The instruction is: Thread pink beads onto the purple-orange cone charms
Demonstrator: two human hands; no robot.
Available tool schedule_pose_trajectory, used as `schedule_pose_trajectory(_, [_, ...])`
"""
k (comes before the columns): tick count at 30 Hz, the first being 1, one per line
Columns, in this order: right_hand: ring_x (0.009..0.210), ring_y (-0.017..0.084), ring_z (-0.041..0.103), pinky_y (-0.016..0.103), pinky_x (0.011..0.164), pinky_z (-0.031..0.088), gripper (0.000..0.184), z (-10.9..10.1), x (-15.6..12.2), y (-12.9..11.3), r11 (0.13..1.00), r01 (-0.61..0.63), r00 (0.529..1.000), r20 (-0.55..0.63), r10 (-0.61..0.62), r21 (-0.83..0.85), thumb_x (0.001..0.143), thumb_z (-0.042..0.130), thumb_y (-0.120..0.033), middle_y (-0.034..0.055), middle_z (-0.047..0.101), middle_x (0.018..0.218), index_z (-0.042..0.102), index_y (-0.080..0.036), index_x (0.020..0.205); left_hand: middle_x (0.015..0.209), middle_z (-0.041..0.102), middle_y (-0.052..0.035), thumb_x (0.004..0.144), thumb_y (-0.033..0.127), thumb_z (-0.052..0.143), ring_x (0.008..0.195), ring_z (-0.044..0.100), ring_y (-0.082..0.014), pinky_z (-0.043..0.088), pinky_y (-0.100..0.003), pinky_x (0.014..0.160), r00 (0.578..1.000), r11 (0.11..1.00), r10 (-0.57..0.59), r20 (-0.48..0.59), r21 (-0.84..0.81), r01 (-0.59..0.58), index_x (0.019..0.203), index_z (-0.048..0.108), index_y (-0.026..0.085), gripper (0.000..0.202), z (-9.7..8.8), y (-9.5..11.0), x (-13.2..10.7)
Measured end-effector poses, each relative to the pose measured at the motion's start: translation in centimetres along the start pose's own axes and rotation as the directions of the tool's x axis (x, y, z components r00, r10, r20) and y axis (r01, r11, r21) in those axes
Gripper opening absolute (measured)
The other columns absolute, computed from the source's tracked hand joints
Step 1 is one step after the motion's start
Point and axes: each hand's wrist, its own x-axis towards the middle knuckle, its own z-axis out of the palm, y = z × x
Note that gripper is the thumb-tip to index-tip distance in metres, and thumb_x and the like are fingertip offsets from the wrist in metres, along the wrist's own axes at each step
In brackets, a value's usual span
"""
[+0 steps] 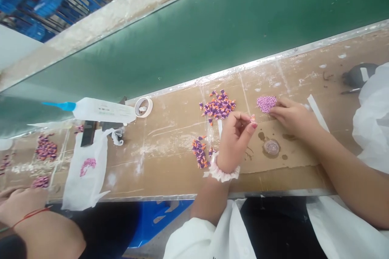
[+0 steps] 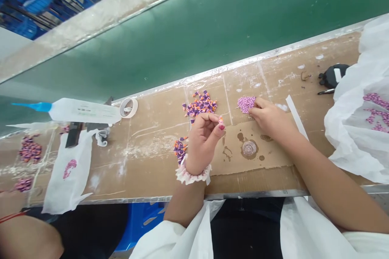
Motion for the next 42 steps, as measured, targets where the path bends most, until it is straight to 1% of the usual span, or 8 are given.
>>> schedule_pose_trajectory(3, [0.067,0.014,0.042,0.027,0.054,0.025,0.02,-0.2,0.1,-0.2,0.999,0.033,0.999,0.008,-0.033,-0.032,0.087,0.048,-0.018,0.0045,0.052,0.081,0.064,-0.02,0.074,0.083,0.051,0.0027,0.089,0.036,0.063,0.066,0.047,-0.006,0.041,-0.019,0.061,0.998,0.991,-0.014,-0.056,-0.13,0.006,0.098,0.047,0.023,0.023,1.1,-1.4,0.2])
schedule_pose_trajectory(8, [0.064,0.014,0.035,0.027,0.053,0.022,0.02,0.0,0.0,0.0,0.988,0.088,0.996,0.041,-0.084,-0.124,0.088,0.045,-0.014,0.0037,0.046,0.079,0.06,-0.019,0.075,0.076,0.051,0.0029,0.091,0.034,0.06,0.06,0.044,-0.0046,0.038,-0.018,0.055,0.998,0.985,-0.055,-0.03,-0.165,0.05,0.094,0.058,0.021,0.014,0.6,-3.5,-0.2])
schedule_pose_trajectory(18, [0.058,0.015,0.031,0.03,0.051,0.023,0.022,0.2,0.7,-0.3,0.968,0.119,0.991,0.089,-0.102,-0.222,0.091,0.037,-0.008,0.01,0.05,0.083,0.054,-0.015,0.079,0.086,0.054,-0.0011,0.089,0.03,0.06,0.058,0.051,-0.0041,0.046,-0.021,0.059,0.995,0.991,-0.095,0.009,-0.092,0.095,0.086,0.067,0.017,0.015,0.8,-2.9,0.1])
schedule_pose_trajectory(23, [0.071,0.019,0.049,0.032,0.062,0.04,0.013,-1.0,0.4,-0.5,0.983,0.041,0.997,-0.072,-0.028,0.181,0.092,0.043,-0.016,0.0066,0.052,0.086,0.049,-0.021,0.082,0.095,0.056,-0.0032,0.088,0.026,0.059,0.06,0.052,-0.0034,0.05,-0.02,0.061,0.994,0.993,-0.101,0.032,-0.066,0.102,0.088,0.07,0.017,0.014,0.9,-2.8,0.0])
schedule_pose_trajectory(26, [0.069,0.016,0.051,0.031,0.064,0.043,0.011,-2.6,-0.3,-1.7,0.859,0.054,0.995,-0.097,-0.005,0.509,0.095,0.047,-0.021,0.0016,0.05,0.08,0.048,-0.023,0.084,0.099,0.056,-0.0045,0.085,0.024,0.063,0.068,0.056,-0.0053,0.053,-0.02,0.065,0.992,0.989,-0.115,0.049,-0.085,0.119,0.088,0.073,0.018,0.012,1.4,-2.8,-0.2])
schedule_pose_trajectory(29, [0.066,0.013,0.052,0.029,0.061,0.044,0.01,-3.6,-1.1,-3.1,0.745,0.07,0.997,-0.068,-0.033,0.664,0.096,0.049,-0.02,0.0003,0.049,0.082,0.05,-0.023,0.087,0.099,0.056,-0.0048,0.082,0.026,0.068,0.079,0.059,-0.0089,0.054,-0.021,0.07,0.988,0.976,-0.141,0.067,-0.161,0.15,0.089,0.074,0.019,0.011,2.0,-2.7,-0.4])
schedule_pose_trajectory(34, [0.076,0.016,0.056,0.03,0.066,0.048,0.007,-3.8,-1.7,-4.1,0.791,0.231,0.973,-0.145,-0.18,0.567,0.094,0.051,-0.017,0.0028,0.053,0.088,0.053,-0.023,0.092,0.101,0.059,-0.0042,0.079,0.035,0.074,0.09,0.061,-0.0122,0.054,-0.025,0.082,0.98,0.921,-0.16,0.115,-0.339,0.19,0.088,0.075,0.021,0.017,2.6,-2.7,-0.7])
schedule_pose_trajectory(42, [0.081,0.017,0.061,0.03,0.067,0.051,0.016,-3.7,-2.2,-4.5,0.862,0.405,0.906,-0.258,-0.335,0.304,0.091,0.052,-0.009,0.0054,0.059,0.092,0.055,-0.023,0.099,0.097,0.064,-0.0057,0.077,0.043,0.075,0.098,0.061,-0.0162,0.051,-0.032,0.095,0.983,0.936,-0.165,0.084,-0.301,0.183,0.081,0.074,0.019,0.024,2.6,-2.6,-0.8])
